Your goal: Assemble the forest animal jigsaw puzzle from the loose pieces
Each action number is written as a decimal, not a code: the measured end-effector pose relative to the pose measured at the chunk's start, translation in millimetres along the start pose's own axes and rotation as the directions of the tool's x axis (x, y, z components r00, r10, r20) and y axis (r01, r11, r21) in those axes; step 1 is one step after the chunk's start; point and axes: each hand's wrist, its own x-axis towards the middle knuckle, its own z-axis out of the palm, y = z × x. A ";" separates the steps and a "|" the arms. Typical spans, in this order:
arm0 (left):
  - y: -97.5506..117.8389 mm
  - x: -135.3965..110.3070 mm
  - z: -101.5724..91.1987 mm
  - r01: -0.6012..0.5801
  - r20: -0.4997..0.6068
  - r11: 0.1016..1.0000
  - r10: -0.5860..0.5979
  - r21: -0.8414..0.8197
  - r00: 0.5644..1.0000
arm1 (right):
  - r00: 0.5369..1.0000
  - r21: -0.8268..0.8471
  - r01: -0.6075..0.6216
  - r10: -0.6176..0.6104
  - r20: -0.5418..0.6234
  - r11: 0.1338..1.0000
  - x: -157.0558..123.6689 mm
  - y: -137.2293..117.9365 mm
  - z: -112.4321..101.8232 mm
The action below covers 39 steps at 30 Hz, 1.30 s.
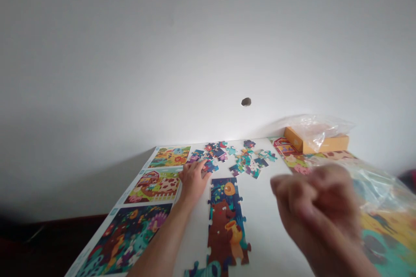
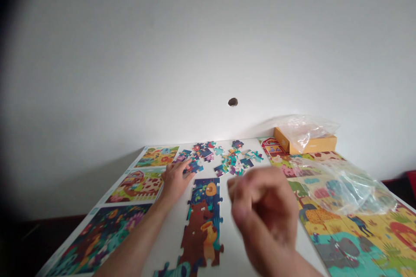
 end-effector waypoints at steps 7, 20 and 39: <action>0.0 0.5 -1.7 0.007 -0.001 1.000 -0.007 -0.008 1.000 | 0.989 -0.663 -0.147 0.110 -0.097 0.734 40.9 155.1 -6.0; -2.2 -0.4 -0.7 0.027 -0.056 0.997 -0.031 -0.070 0.998 | 0.893 -0.938 -0.191 0.448 -0.044 0.289 32.0 197.4 3.2; 1.5 -2.7 8.3 -0.101 0.029 0.990 0.105 -0.103 0.994 | 0.744 -0.695 0.304 0.293 0.600 0.652 26.0 171.0 24.9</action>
